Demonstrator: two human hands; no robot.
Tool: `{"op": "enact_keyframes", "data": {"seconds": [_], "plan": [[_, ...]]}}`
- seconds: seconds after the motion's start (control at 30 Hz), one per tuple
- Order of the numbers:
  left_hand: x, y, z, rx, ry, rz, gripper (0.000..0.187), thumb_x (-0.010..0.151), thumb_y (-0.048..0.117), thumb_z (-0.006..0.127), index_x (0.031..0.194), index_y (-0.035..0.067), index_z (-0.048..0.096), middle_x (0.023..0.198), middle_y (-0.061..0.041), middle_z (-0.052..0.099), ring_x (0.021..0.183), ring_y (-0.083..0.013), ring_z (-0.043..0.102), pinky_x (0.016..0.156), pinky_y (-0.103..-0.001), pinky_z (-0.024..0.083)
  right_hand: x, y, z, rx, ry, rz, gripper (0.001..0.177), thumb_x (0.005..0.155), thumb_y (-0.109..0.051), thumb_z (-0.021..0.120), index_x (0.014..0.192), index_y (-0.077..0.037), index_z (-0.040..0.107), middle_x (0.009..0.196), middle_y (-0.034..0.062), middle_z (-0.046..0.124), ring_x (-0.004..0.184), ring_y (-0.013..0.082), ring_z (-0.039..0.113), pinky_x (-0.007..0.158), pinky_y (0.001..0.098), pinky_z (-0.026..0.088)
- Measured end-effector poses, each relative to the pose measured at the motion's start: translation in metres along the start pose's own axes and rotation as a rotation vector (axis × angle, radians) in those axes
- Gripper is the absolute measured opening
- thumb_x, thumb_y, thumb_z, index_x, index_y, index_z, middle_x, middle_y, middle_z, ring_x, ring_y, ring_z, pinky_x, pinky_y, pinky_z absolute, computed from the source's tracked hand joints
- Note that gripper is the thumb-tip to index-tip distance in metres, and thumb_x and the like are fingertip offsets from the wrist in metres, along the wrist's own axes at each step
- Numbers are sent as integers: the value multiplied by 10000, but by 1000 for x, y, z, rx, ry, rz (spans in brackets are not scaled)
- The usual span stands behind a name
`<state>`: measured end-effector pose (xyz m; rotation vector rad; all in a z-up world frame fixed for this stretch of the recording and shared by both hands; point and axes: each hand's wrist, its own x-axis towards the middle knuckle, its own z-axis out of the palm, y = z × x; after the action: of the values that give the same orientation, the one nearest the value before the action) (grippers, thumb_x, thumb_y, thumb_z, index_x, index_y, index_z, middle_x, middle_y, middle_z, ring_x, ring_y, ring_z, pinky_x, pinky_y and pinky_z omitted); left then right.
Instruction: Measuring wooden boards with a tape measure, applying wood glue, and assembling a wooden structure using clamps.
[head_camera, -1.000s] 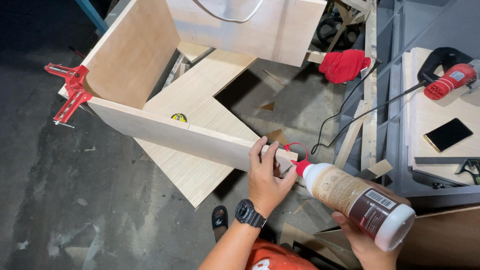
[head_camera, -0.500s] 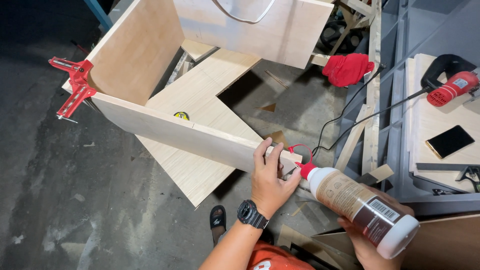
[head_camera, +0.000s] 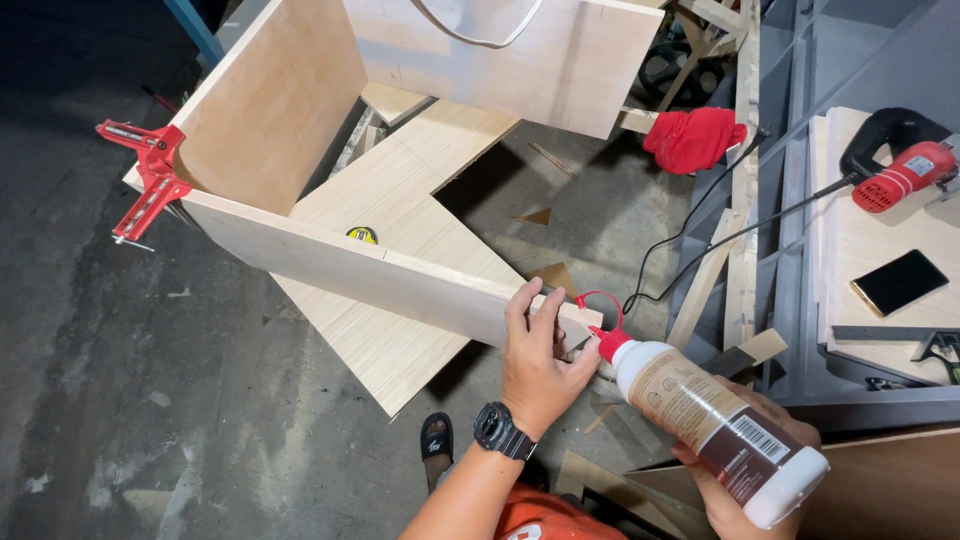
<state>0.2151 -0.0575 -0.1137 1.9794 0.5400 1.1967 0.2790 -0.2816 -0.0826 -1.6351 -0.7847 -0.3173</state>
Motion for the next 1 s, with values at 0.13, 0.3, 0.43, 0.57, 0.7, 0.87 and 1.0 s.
{"op": "enact_keyframes", "data": {"seconds": [0.13, 0.3, 0.43, 0.57, 0.7, 0.87, 1.0], "plan": [[0, 0, 0, 8, 8, 12, 586, 806, 173, 877, 1346, 57, 679, 1536, -165, 499, 642, -149, 617, 677, -329, 641, 6, -1, -4, -42, -65, 55, 719, 582, -134, 989, 1211, 17, 673, 1292, 225, 747, 1203, 320, 778, 1051, 399, 662], [0, 0, 0, 9, 9, 26, 594, 802, 161, 878, 1352, 52, 679, 1539, -170, 493, 672, -152, 633, 684, -323, 650, 12, -13, -3, -51, -114, 117, 672, 533, -96, 1009, 1131, 30, 731, 1251, 214, 787, 1124, 278, 802, 967, 354, 669], [-1, -2, 1, 12, 8, 11, 595, 804, 174, 878, 1353, 59, 681, 1541, -170, 500, 665, -149, 628, 680, -320, 647, 17, -23, -3, -195, -162, 159, 761, 476, -46, 1038, 1178, 54, 759, 1236, 206, 799, 1118, 278, 806, 991, 358, 666], [-1, -2, 1, 19, 2, 3, 602, 807, 197, 893, 1355, 59, 686, 1541, -158, 495, 670, -150, 628, 667, -329, 652, 40, -38, -10, -288, -291, -168, 672, 617, -274, 992, 1152, 27, 718, 1203, 197, 794, 1078, 296, 818, 1015, 373, 652], [-1, -1, 1, 10, 15, -10, 598, 797, 176, 884, 1351, 63, 690, 1544, -161, 503, 716, -151, 648, 693, -317, 660, 38, -26, -13, -294, -293, -198, 682, 610, -292, 988, 1147, 20, 706, 1189, 184, 796, 1053, 282, 813, 1024, 371, 640], [-2, -3, 2, -3, 7, -4, 598, 819, 181, 875, 1374, 69, 681, 1545, -153, 500, 671, -154, 645, 722, -321, 656, 32, -24, -15, -330, -286, -151, 755, 568, -274, 1005, 1212, 12, 732, 1238, 185, 791, 1100, 303, 801, 1072, 408, 626], [-1, -1, 1, 9, 1, -5, 605, 806, 170, 869, 1373, 63, 685, 1546, -153, 502, 671, -152, 651, 698, -331, 658, 24, -1, -15, -382, -247, -151, 770, 530, -253, 1049, 1165, 50, 738, 1182, 209, 804, 1049, 310, 820, 1023, 389, 652]]}}
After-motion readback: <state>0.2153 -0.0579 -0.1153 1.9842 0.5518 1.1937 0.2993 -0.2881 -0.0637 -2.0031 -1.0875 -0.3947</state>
